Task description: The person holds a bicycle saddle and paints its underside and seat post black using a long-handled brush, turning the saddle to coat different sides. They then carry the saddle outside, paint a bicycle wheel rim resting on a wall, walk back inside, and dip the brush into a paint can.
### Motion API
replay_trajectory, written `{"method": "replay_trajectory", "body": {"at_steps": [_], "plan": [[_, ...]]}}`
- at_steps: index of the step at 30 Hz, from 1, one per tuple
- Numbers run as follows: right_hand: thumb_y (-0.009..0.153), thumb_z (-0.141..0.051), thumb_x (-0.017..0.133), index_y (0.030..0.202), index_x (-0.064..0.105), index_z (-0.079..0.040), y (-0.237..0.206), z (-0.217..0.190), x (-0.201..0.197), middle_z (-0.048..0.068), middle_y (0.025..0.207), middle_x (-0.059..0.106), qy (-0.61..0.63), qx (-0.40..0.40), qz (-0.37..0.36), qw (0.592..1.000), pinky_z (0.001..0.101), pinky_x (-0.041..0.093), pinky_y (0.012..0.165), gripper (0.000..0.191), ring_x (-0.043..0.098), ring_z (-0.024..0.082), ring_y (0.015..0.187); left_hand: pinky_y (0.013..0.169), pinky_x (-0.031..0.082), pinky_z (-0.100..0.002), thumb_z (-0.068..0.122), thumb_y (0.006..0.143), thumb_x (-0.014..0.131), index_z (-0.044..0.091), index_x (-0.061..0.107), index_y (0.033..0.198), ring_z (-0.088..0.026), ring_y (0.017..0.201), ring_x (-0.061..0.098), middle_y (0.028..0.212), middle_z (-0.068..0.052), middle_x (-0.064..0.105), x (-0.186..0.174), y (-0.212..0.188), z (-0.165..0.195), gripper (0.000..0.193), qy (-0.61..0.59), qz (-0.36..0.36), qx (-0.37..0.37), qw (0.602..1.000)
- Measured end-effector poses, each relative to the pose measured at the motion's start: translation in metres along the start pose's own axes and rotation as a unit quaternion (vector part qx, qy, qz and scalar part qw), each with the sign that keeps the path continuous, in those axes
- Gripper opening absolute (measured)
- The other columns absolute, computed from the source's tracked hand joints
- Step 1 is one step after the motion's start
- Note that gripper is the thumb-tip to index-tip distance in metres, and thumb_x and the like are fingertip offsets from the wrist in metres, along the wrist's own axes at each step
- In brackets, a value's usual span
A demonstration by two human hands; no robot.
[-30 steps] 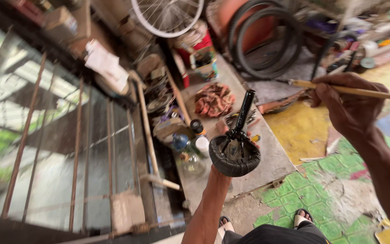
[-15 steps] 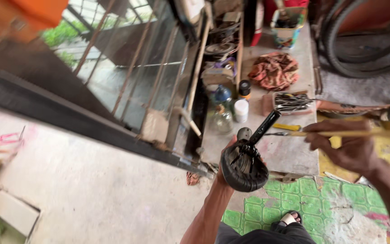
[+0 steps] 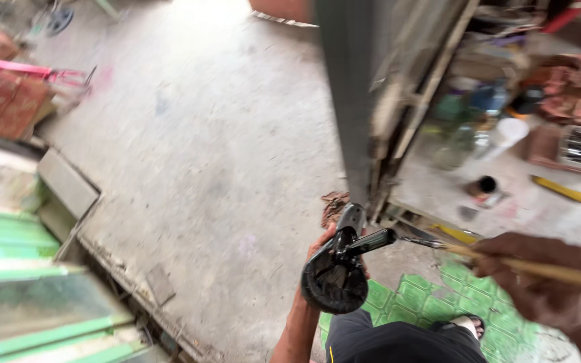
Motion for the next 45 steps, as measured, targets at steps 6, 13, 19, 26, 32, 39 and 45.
{"method": "replay_trajectory", "body": {"at_steps": [6, 13, 19, 26, 32, 39, 45], "plan": [[0.080, -0.005, 0.074, 0.104, 0.073, -0.001, 0.039, -0.051, 0.133, 0.014, 0.089, 0.078, -0.118, -0.147, -0.054, 0.981, 0.0286, 0.064, 0.066, 0.024, 0.078, 0.022, 0.076, 0.074, 0.063, -0.054, 0.050, 0.112, 0.043, -0.009, 0.046, 0.152, -0.042, 0.077, 0.074, 0.089, -0.031, 0.071, -0.039, -0.082, 0.079, 0.072, 0.044, 0.040, 0.093, 0.994], [0.086, -0.003, 0.070, 0.110, 0.072, -0.001, 0.101, -0.076, 0.203, 0.010, 0.089, 0.078, 0.000, -0.097, -0.102, 0.990, 0.0275, 0.063, 0.069, 0.024, 0.078, 0.016, 0.076, 0.074, 0.062, -0.056, 0.050, 0.111, 0.042, -0.011, 0.045, 0.151, -0.041, 0.077, 0.074, 0.088, -0.031, 0.070, -0.050, -0.147, 0.146, 0.072, 0.022, 0.050, 0.206, 0.977], [0.085, -0.003, 0.071, 0.106, 0.073, 0.002, 0.147, -0.086, 0.279, 0.010, 0.086, 0.077, 0.042, -0.144, -0.141, 0.979, 0.0285, 0.065, 0.066, 0.022, 0.078, 0.016, 0.074, 0.084, 0.061, -0.057, 0.053, 0.111, 0.041, -0.009, 0.047, 0.149, -0.043, 0.086, 0.073, 0.095, -0.032, 0.070, -0.063, -0.183, 0.186, 0.073, -0.015, 0.004, 0.265, 0.964], [0.088, -0.005, 0.069, 0.108, 0.072, 0.002, 0.206, -0.090, 0.373, 0.015, 0.090, 0.077, 0.082, -0.211, -0.188, 0.956, 0.0317, 0.065, 0.071, 0.022, 0.077, 0.020, 0.078, 0.087, 0.060, -0.057, 0.057, 0.110, 0.041, -0.010, 0.050, 0.140, -0.045, 0.093, 0.073, 0.100, -0.030, 0.070, -0.078, -0.217, 0.236, 0.074, -0.062, -0.025, 0.348, 0.935], [0.098, -0.006, 0.069, 0.109, 0.073, -0.002, 0.273, -0.083, 0.445, 0.009, 0.088, 0.077, 0.135, -0.194, -0.202, 0.950, 0.0276, 0.066, 0.065, 0.013, 0.078, 0.016, 0.073, 0.087, 0.060, -0.055, 0.057, 0.110, 0.041, -0.010, 0.050, 0.139, -0.044, 0.094, 0.073, 0.102, -0.028, 0.070, -0.073, -0.246, 0.288, 0.073, -0.067, -0.038, 0.460, 0.884], [0.092, -0.012, 0.073, 0.106, 0.075, -0.005, 0.317, -0.082, 0.525, 0.008, 0.084, 0.078, 0.097, -0.234, -0.278, 0.926, 0.0264, 0.061, 0.057, 0.016, 0.076, 0.014, 0.067, 0.088, 0.061, -0.054, 0.057, 0.110, 0.040, -0.009, 0.050, 0.138, -0.042, 0.096, 0.073, 0.104, -0.027, 0.069, -0.075, -0.265, 0.355, 0.073, -0.070, -0.052, 0.546, 0.834], [0.093, -0.011, 0.072, 0.107, 0.074, -0.006, 0.364, -0.081, 0.597, 0.009, 0.085, 0.078, 0.105, -0.232, -0.288, 0.923, 0.0250, 0.059, 0.053, 0.015, 0.075, 0.013, 0.066, 0.094, 0.059, -0.057, 0.056, 0.109, 0.040, -0.010, 0.047, 0.146, -0.042, 0.094, 0.072, 0.107, -0.026, 0.069, -0.100, -0.281, 0.423, 0.076, -0.110, -0.039, 0.557, 0.822]]}}
Point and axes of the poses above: each hand's wrist, its own y-axis towards the middle knuckle, its own x-axis out of the palm, z = x × y, the point moved 9 cm from there along y, towards the middle knuckle
